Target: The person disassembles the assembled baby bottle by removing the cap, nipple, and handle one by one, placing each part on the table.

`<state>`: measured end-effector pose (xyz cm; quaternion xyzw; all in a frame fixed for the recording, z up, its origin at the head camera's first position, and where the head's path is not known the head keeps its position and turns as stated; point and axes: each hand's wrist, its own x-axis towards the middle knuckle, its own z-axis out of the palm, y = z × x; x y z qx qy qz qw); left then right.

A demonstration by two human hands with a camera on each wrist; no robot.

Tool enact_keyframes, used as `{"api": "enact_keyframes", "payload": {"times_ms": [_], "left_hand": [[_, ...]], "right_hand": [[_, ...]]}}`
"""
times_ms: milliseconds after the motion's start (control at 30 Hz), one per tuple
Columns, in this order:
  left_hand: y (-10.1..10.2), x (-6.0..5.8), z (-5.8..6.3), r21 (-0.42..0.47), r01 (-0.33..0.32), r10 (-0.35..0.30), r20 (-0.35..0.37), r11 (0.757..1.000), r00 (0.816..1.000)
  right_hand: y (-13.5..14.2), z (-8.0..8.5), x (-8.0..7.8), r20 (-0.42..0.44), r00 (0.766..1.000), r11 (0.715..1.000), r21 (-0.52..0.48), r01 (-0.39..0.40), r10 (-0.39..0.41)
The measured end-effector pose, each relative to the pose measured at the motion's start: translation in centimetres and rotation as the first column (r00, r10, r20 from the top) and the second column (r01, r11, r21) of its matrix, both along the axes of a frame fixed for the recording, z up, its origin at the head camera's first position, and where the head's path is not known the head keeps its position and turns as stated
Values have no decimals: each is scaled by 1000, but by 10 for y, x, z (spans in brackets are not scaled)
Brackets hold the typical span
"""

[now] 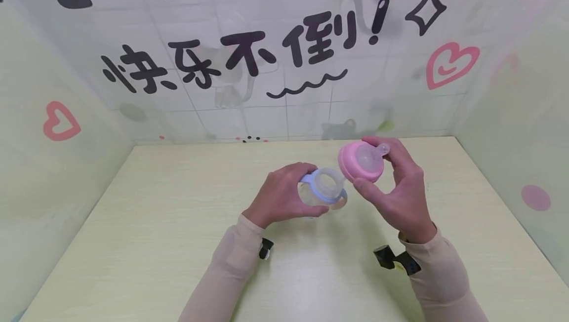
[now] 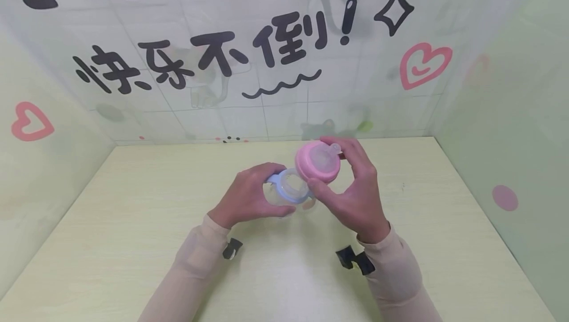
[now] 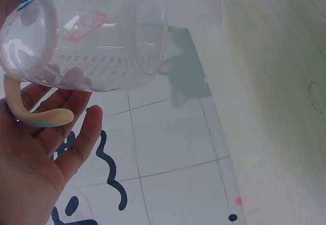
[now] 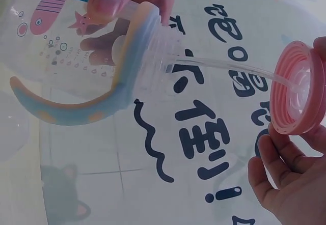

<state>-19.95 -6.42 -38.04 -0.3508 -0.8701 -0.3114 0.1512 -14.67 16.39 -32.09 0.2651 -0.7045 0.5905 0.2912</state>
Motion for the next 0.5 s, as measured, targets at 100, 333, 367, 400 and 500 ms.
{"api": "enact_keyframes", "payload": {"times_ms": [100, 333, 367, 400, 500], "left_hand": [[1, 1, 1, -8, -2, 2, 3, 1000, 1000], [1, 0, 1, -11, -1, 1, 10, 1000, 1000], [1, 0, 1, -12, 0, 0, 13, 1000, 1000], [1, 0, 1, -13, -1, 1, 13, 1000, 1000], [1, 0, 1, -16, -3, 3, 10, 1000, 1000]], "right_hand": [[2, 3, 2, -14, 1000, 1000, -17, 0, 0], [5, 8, 6, -40, 999, 999, -54, -4, 2], [6, 9, 7, -42, 999, 998, -61, -7, 4], [6, 10, 8, -45, 999, 998, -69, -12, 9], [7, 13, 11, -60, 998, 994, -105, -35, 29]]}}
